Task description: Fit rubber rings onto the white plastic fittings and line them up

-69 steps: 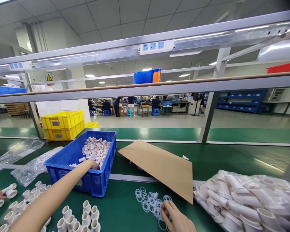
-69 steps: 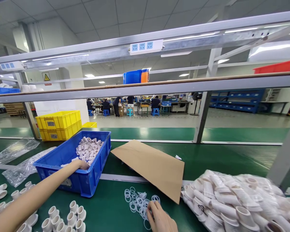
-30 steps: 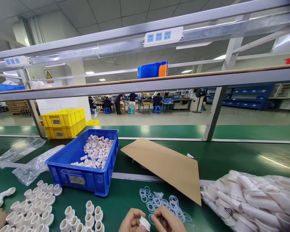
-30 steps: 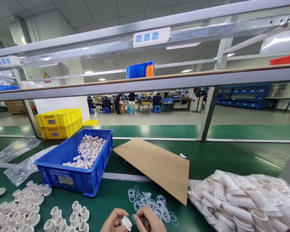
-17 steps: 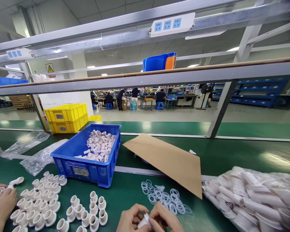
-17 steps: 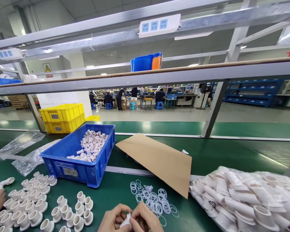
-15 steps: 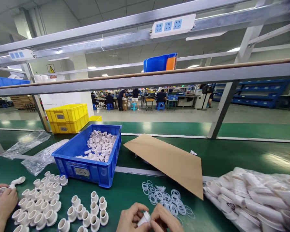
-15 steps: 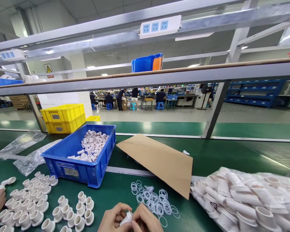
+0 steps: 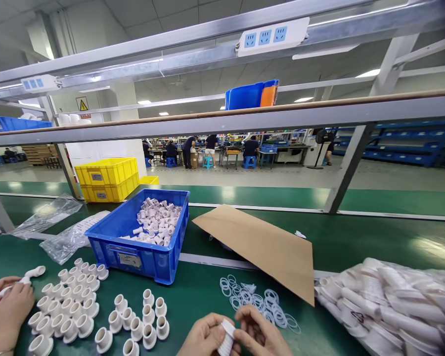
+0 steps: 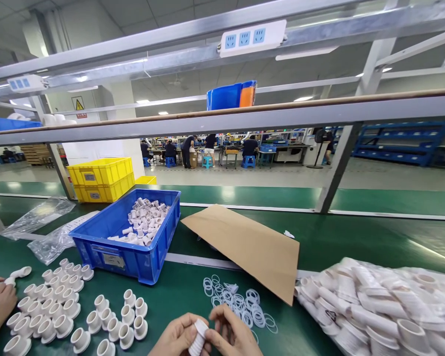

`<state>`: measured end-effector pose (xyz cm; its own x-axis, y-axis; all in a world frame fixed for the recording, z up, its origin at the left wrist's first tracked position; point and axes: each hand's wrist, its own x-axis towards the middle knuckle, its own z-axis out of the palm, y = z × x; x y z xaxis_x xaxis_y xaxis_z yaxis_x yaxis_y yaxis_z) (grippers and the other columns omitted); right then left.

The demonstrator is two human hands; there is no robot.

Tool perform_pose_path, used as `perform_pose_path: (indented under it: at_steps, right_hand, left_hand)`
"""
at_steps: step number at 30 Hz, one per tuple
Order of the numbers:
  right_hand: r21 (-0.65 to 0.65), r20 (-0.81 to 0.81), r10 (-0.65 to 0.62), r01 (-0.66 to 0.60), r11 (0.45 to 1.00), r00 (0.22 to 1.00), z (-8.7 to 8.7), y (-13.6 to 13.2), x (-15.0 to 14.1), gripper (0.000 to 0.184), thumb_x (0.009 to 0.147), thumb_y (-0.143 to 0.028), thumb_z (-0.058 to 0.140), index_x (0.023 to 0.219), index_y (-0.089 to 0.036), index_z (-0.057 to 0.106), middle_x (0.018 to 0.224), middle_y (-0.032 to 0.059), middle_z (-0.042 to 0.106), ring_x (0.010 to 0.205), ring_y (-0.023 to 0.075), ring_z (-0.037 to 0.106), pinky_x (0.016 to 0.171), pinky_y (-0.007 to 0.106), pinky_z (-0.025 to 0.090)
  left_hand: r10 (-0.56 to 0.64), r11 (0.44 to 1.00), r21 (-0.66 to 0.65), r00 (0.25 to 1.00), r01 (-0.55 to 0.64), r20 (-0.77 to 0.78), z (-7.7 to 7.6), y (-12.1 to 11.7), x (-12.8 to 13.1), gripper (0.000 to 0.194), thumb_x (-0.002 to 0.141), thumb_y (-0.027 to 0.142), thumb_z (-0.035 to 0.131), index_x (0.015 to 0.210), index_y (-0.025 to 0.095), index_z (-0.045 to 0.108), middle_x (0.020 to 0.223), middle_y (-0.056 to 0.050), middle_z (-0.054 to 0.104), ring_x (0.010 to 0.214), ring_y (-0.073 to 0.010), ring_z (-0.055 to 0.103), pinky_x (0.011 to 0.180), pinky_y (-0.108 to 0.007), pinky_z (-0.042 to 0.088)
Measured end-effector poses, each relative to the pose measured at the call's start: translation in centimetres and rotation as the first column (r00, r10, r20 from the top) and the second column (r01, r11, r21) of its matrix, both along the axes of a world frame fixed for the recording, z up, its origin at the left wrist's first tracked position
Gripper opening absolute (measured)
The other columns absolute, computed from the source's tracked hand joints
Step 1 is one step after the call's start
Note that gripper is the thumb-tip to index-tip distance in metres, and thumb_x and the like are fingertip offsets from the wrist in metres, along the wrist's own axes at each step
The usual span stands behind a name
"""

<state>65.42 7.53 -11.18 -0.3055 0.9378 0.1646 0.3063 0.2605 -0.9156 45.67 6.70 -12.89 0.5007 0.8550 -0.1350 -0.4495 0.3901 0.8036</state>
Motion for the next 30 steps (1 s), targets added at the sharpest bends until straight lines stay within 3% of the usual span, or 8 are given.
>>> perform_pose_path:
  at_steps: [4,7,10,14,21,25,28,30]
  right_hand:
    - [0.115,0.058,0.082,-0.088,0.989,0.995,1.1,-0.7,-0.3,0.038,0.102,-0.053,0.051,0.086,-0.025,0.071,0.086,0.0016,0.063,0.082,0.0193,0.061,0.075,0.029,0.045]
    - [0.158,0.073,0.065,-0.076,0.985,0.995,1.4,-1.1,-0.7,0.042,0.105,-0.051,0.046,0.082,-0.024,0.068,0.085,0.002,0.062,0.083,0.0195,0.061,0.076,0.03,0.045]
    - [0.169,0.068,0.071,-0.082,0.982,0.995,0.8,-1.3,-0.9,0.042,0.108,-0.047,0.042,0.083,-0.024,0.068,0.085,0.002,0.063,0.082,0.019,0.061,0.076,0.03,0.046]
    - [0.203,0.06,0.09,-0.1,0.974,0.994,0.4,-1.1,-0.6,0.041,0.108,-0.045,0.043,0.083,-0.024,0.068,0.084,0.0023,0.062,0.082,0.0192,0.061,0.076,0.029,0.047]
    - [0.239,0.119,0.146,-0.171,0.956,0.982,1.2,-0.9,0.0,0.033,0.107,-0.043,0.044,0.107,-0.032,0.075,0.088,0.0027,0.062,0.085,0.02,0.062,0.077,0.029,0.048]
    - [0.252,0.121,0.065,-0.094,0.963,0.991,0.6,-0.5,0.5,0.031,0.106,-0.044,0.045,0.118,-0.035,0.072,0.095,0.0027,0.068,0.087,0.02,0.066,0.078,0.028,0.051]
    - [0.227,0.138,-0.089,0.056,0.972,0.986,0.2,0.3,1.3,0.032,0.106,-0.047,0.046,0.126,-0.033,0.067,0.101,0.0026,0.07,0.083,0.0193,0.067,0.076,0.028,0.052]
    - [0.22,0.175,-0.193,0.153,0.963,0.965,0.0,1.0,2.2,0.033,0.105,-0.048,0.045,0.121,-0.03,0.067,0.1,0.0025,0.069,0.077,0.0186,0.066,0.072,0.029,0.051]
  left_hand:
    - [0.031,0.975,0.224,0.993,-0.004,-0.117,1.1,-0.3,0.3,0.057,0.08,0.065,0.077,0.107,0.014,0.073,0.094,-0.008,0.065,0.075,-0.0132,0.064,0.068,-0.024,0.056]
    - [0.072,0.948,0.318,0.984,-0.017,-0.162,1.4,-0.3,0.5,0.058,0.075,0.064,0.081,0.103,0.013,0.075,0.092,-0.006,0.061,0.071,-0.0107,0.057,0.063,-0.023,0.054]
    - [0.047,0.991,0.127,0.996,-0.038,-0.074,0.8,-0.4,0.7,0.06,0.075,0.065,0.081,0.102,0.012,0.072,0.074,-0.002,0.059,0.059,-0.0091,0.055,0.057,-0.022,0.052]
    - [0.029,0.994,-0.11,0.996,-0.02,0.08,-0.2,-0.5,0.7,0.061,0.068,0.065,0.086,0.096,0.015,0.066,0.072,-0.004,0.067,0.054,-0.011,0.06,0.052,-0.021,0.048]
    - [-0.066,0.962,-0.247,0.976,0.118,0.208,0.7,-0.5,0.1,0.067,0.062,0.062,0.092,0.094,0.008,0.067,0.076,-0.005,0.066,0.052,-0.0039,0.053,0.048,-0.016,0.029]
    - [-0.04,0.994,-0.101,0.995,0.05,0.095,1.6,-0.4,-0.3,0.065,0.068,0.07,0.084,0.092,0.015,0.06,0.076,-0.005,0.069,0.051,-0.0065,0.054,0.05,-0.018,0.03]
    - [0.026,0.992,0.123,0.985,-0.006,-0.169,3.2,-0.7,-1.7,0.059,0.07,0.07,0.081,0.091,0.021,0.058,0.08,-0.005,0.071,0.057,-0.0122,0.06,0.052,-0.021,0.037]
    - [0.142,0.959,0.28,0.933,-0.046,-0.331,4.8,-1.1,-3.4,0.048,0.07,0.06,0.086,0.089,0.023,0.062,0.09,-0.006,0.07,0.071,-0.0154,0.064,0.057,-0.023,0.042]
